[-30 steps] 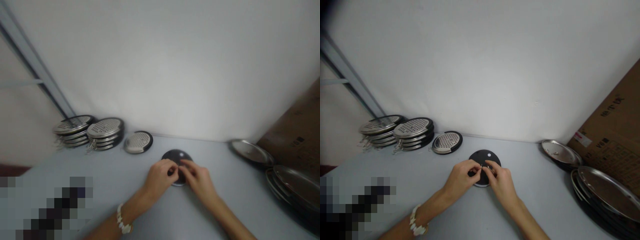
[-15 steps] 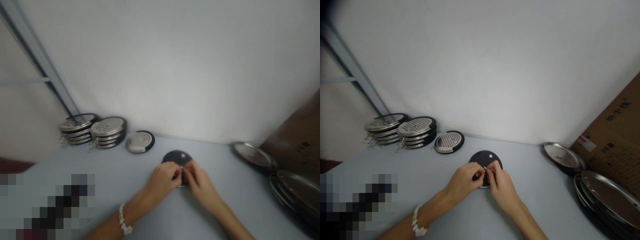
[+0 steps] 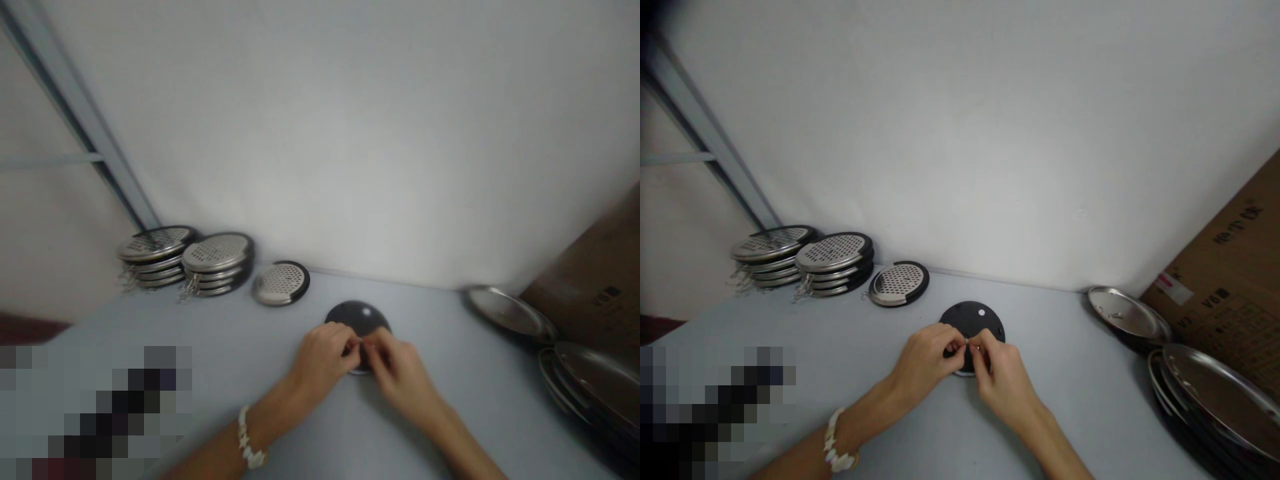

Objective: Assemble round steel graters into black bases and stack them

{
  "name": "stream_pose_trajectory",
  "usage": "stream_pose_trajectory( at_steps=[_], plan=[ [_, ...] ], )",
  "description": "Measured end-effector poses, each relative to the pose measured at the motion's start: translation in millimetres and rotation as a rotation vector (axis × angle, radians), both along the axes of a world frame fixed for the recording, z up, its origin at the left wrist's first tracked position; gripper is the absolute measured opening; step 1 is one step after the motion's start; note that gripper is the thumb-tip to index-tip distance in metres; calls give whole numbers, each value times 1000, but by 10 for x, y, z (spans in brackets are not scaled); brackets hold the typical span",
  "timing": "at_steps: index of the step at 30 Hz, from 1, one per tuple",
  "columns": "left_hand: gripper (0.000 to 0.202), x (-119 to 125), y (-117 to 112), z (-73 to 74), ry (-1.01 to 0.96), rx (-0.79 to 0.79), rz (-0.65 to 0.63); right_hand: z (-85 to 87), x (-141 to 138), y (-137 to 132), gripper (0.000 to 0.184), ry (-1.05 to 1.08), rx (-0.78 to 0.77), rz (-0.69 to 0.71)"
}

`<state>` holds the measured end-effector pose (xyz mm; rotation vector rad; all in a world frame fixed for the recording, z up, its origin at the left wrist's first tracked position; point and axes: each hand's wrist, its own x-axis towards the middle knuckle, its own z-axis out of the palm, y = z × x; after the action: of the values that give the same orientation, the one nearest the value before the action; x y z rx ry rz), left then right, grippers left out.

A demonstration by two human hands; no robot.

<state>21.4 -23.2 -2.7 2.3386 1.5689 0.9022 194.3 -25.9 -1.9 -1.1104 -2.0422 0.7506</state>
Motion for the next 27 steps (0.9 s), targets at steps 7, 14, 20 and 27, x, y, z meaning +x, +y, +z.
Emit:
stream_pose_trajectory(
  at_steps=[7, 14, 20, 27],
  plan=[
    [12, -6, 19, 180, -427, -181, -110, 41, -13, 46, 25, 388, -159, -106],
    [12, -6, 1, 252, -567, -340, -254, 63, -57, 51, 34, 545, -302, -58],
    [20, 0, -10, 143, -354, -176, -113, 46, -91, 30, 35, 501, -289, -36],
    [18, -57, 53, 153, -334, -138, -181, -34, -68, 98, 33, 562, -258, -51]
  ],
)
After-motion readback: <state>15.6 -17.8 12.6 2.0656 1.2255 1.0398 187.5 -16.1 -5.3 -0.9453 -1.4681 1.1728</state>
